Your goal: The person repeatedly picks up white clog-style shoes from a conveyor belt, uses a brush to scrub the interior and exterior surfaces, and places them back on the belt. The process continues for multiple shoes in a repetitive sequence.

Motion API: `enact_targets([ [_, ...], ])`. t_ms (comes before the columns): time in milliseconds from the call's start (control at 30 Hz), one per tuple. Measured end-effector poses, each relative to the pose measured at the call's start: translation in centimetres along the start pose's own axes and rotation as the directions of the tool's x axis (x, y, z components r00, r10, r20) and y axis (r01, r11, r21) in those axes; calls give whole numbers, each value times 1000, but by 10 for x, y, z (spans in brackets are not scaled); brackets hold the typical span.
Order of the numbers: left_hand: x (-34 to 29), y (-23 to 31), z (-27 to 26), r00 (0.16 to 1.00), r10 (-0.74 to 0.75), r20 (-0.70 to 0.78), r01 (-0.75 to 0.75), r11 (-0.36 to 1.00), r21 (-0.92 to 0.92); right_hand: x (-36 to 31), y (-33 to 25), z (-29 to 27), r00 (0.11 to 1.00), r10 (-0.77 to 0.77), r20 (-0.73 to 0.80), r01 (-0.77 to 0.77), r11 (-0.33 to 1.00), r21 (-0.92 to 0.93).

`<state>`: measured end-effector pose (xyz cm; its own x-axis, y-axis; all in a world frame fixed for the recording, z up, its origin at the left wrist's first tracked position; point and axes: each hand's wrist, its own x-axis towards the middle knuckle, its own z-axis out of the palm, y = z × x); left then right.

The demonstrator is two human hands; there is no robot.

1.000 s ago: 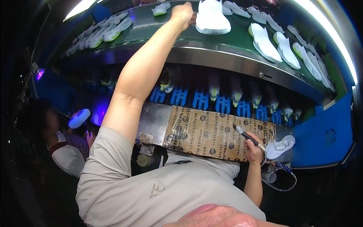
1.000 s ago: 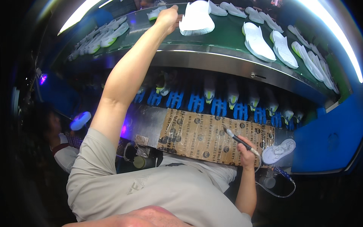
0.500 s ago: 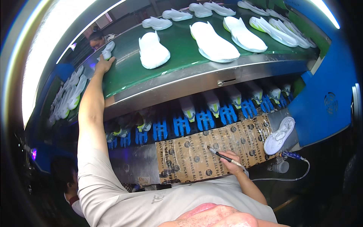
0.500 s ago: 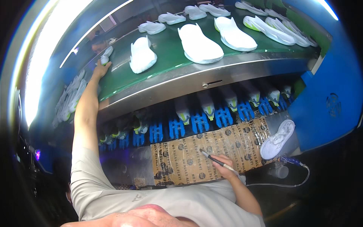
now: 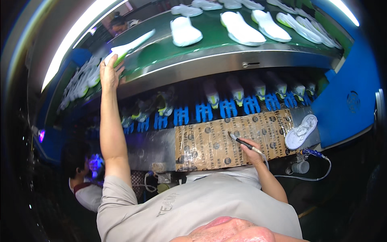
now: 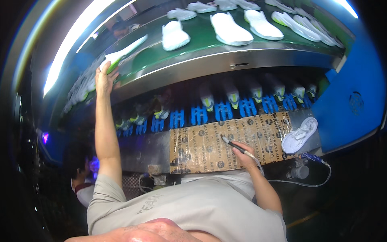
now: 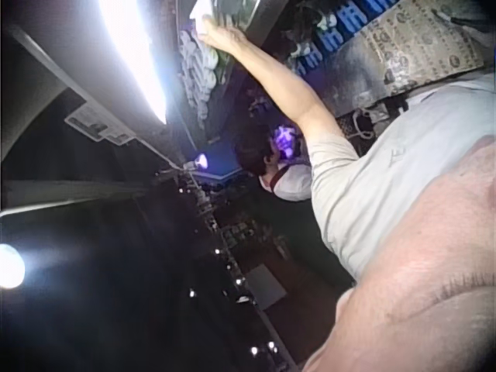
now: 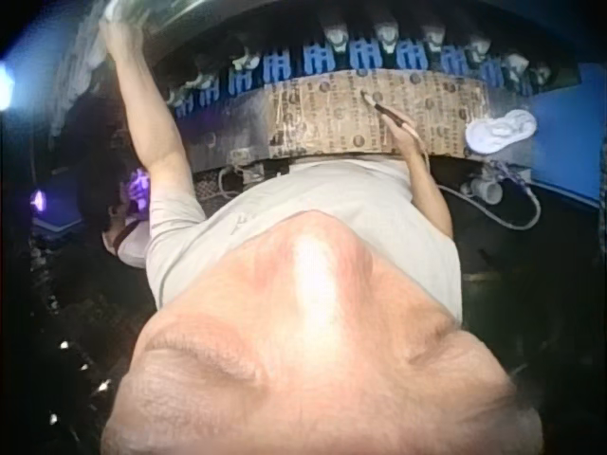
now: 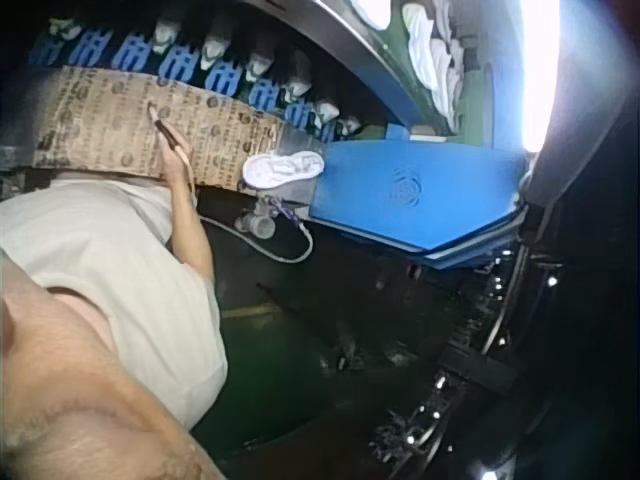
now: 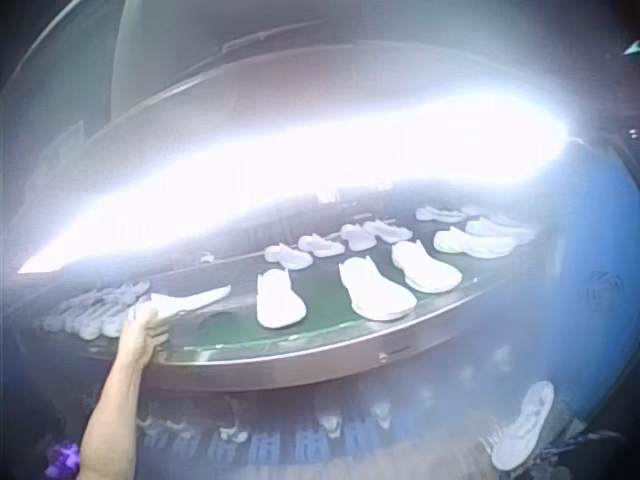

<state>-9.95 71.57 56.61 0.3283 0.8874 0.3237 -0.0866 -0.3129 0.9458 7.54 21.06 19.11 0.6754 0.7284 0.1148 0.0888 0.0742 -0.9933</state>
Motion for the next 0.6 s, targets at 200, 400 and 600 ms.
enact_targets([
  [200,-158,-6,6,999,-7,-42,-26,683,-730,6,-27,16,977,201,-66,-161,910,383],
  [400,-333,-108,39,840,-423,339,542,642,-542,7,-79,42,984,168,59,-163,715,680],
  [600,-391,-156,35,578,-554,599,813,328,-481,7,-143,91,938,185,292,-263,929,259],
])
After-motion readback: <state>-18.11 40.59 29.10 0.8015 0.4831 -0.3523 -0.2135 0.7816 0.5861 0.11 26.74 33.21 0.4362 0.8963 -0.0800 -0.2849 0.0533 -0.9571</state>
